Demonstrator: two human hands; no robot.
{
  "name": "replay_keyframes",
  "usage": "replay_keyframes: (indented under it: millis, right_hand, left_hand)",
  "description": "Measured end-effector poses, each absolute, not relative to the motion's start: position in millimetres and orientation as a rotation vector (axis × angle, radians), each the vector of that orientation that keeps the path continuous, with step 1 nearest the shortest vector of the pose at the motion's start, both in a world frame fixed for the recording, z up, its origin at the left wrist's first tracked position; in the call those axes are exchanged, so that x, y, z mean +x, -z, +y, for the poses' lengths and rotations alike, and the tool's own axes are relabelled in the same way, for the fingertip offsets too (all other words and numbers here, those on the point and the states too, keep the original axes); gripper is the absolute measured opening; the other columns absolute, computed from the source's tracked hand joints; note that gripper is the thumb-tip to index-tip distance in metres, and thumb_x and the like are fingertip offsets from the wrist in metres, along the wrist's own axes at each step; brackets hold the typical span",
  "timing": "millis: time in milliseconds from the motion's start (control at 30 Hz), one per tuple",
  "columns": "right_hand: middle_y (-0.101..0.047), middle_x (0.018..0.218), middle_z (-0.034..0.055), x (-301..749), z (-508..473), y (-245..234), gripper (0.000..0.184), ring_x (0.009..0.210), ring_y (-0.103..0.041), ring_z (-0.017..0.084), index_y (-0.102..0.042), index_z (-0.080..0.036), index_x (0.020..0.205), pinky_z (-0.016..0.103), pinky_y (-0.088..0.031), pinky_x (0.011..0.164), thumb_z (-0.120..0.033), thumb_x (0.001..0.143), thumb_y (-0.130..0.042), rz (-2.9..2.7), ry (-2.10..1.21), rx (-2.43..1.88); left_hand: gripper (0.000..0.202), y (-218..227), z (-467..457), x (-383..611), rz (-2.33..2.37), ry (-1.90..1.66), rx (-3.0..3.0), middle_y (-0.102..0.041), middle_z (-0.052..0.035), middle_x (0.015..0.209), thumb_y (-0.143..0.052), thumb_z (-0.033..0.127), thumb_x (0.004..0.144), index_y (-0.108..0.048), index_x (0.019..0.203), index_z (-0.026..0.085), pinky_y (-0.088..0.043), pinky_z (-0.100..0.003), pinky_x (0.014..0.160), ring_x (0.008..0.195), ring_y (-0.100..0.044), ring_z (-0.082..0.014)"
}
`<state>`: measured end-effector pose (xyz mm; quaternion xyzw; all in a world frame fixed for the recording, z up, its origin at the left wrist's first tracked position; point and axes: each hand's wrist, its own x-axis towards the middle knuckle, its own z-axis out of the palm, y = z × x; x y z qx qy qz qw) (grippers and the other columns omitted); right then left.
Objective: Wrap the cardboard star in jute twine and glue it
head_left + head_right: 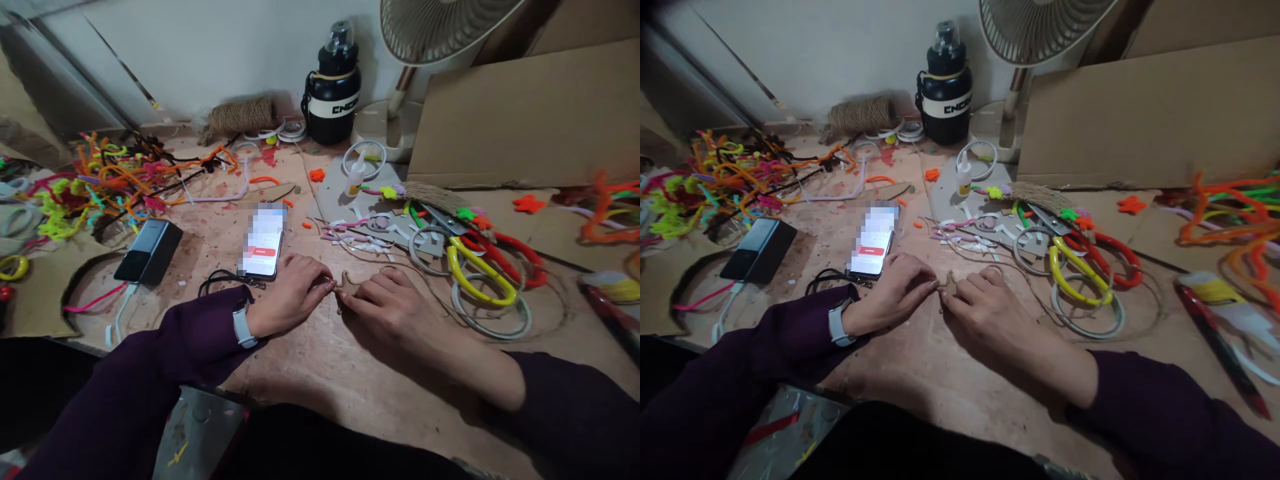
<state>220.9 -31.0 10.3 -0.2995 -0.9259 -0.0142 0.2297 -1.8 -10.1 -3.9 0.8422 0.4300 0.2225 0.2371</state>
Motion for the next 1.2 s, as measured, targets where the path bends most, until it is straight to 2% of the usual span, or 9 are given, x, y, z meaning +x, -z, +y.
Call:
replay_keyframes:
  millis: [367,600,767,900,967,1033,1100,1200]
  right_hand:
    - [-0.064,0.074,0.0034,221,-31,-8,0.021,0.07,-0.05,0.017,-0.071,-0.017,0.095,0.035,-0.036,0.074,-0.019,0.098,-0.051,-2.554,0.034,-0.838]
    - [-0.063,0.072,0.0028,220,-31,-9,0.019,0.069,-0.048,0.016,-0.071,-0.017,0.095,0.034,-0.035,0.074,-0.019,0.097,-0.053,-2.54,0.029,-0.848]
    - [-0.063,0.073,0.0038,221,-31,-9,0.019,0.07,-0.048,0.016,-0.072,-0.017,0.096,0.034,-0.034,0.073,-0.019,0.097,-0.053,-2.545,0.027,-0.838]
    - [-0.062,0.073,0.0034,220,-32,-6,0.017,0.07,-0.049,0.017,-0.072,-0.017,0.093,0.035,-0.035,0.073,-0.018,0.095,-0.055,-2.519,0.004,-0.868]
    - [-0.062,0.073,0.0028,219,-33,-5,0.014,0.069,-0.048,0.017,-0.071,-0.018,0.092,0.035,-0.035,0.073,-0.017,0.092,-0.057,-2.512,-0.005,-0.88]
    - [-0.062,0.073,0.0028,220,-33,-5,0.014,0.068,-0.047,0.017,-0.071,-0.018,0.091,0.035,-0.034,0.073,-0.016,0.091,-0.057,-2.525,-0.007,-0.866]
    - [-0.062,0.073,0.0035,221,-33,-6,0.016,0.069,-0.047,0.017,-0.071,-0.016,0.093,0.035,-0.034,0.073,-0.015,0.091,-0.055,-2.552,-0.016,-0.843]
    - [-0.063,0.075,0.0047,223,-32,-8,0.019,0.071,-0.048,0.019,-0.07,-0.014,0.098,0.036,-0.034,0.073,-0.014,0.091,-0.052,-2.591,-0.057,-0.837]
  left_hand:
    - [0.01,4,-10,3,1.236,-0.528,2.337,-0.068,-0.0028,0.103,-0.055,0.027,0.099,-0.059,0.106,0.022,-0.03,-0.042,0.099,0.101,-0.059,-0.0206]
    - [0.022,1,-11,5,1.235,-0.54,2.306,-0.068,-0.0027,0.112,-0.056,0.028,0.1,-0.056,0.121,0.024,-0.03,-0.041,0.099,0.108,-0.059,-0.0211]
    - [0.023,5,-10,3,1.229,-0.55,2.319,-0.067,-0.0034,0.109,-0.054,0.031,0.101,-0.056,0.122,0.025,-0.032,-0.041,0.098,0.106,-0.059,-0.0212]
    - [0.02,4,-16,-1,1.239,-0.62,2.406,-0.067,-0.0032,0.105,-0.05,0.028,0.102,-0.059,0.119,0.022,-0.03,-0.041,0.104,0.103,-0.059,-0.019]
    - [0.025,2,-23,-1,1.243,-0.591,2.592,-0.067,-0.0055,0.111,-0.043,0.024,0.104,-0.061,0.121,0.022,-0.026,-0.045,0.109,0.108,-0.058,-0.0204]
    - [0.035,0,-31,-1,1.255,-0.517,2.762,-0.064,-0.0103,0.126,-0.041,0.024,0.103,-0.055,0.134,0.017,-0.021,-0.048,0.114,0.118,-0.055,-0.0236]
    - [0.045,-1,-40,1,1.243,-0.445,2.864,-0.054,-0.0145,0.142,-0.04,0.035,0.104,-0.05,0.14,0.01,-0.015,-0.049,0.119,0.13,-0.047,-0.0267]
    - [0.061,2,-46,3,1.205,-0.358,2.961,-0.045,-0.0171,0.152,-0.035,0.051,0.103,-0.047,0.143,0.005,-0.011,-0.049,0.121,0.138,-0.04,-0.0285]
